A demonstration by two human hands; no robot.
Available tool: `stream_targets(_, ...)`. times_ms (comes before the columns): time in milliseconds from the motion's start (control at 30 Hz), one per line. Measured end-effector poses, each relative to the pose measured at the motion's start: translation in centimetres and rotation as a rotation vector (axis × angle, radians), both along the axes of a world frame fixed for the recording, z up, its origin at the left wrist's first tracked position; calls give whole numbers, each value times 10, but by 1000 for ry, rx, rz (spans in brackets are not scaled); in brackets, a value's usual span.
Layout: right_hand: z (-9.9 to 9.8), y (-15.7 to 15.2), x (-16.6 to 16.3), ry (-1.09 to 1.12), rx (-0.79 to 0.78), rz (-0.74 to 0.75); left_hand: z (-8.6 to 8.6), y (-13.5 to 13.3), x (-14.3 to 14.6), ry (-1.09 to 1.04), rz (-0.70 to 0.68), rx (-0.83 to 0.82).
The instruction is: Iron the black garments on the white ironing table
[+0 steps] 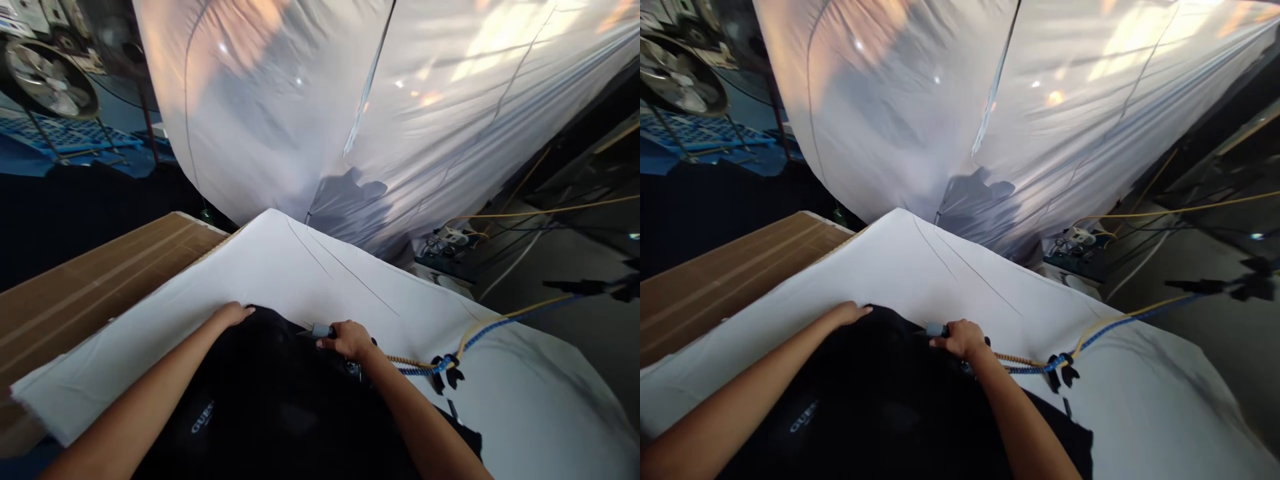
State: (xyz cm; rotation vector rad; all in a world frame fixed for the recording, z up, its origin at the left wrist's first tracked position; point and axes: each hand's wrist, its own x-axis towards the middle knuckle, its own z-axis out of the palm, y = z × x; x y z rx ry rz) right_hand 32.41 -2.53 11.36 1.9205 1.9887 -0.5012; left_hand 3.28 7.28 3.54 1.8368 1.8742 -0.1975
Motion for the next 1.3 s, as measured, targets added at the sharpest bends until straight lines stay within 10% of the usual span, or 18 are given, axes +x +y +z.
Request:
stream_targets(367, -5, 24, -38, -34, -28, -73, -20, 0, -19, -22, -160, 181)
stream_targets(800, -2, 56, -96, -40, -34, -74, -26, -1, -26, -84, -106, 188)
stream_targets(1067, -1, 63, -122, -80, -42, 251, -24, 11, -36, -219, -19, 121)
stream_targets(1300, -5, 71, -126, -82, -10, 130, -24, 2, -60, -158, 32, -3)
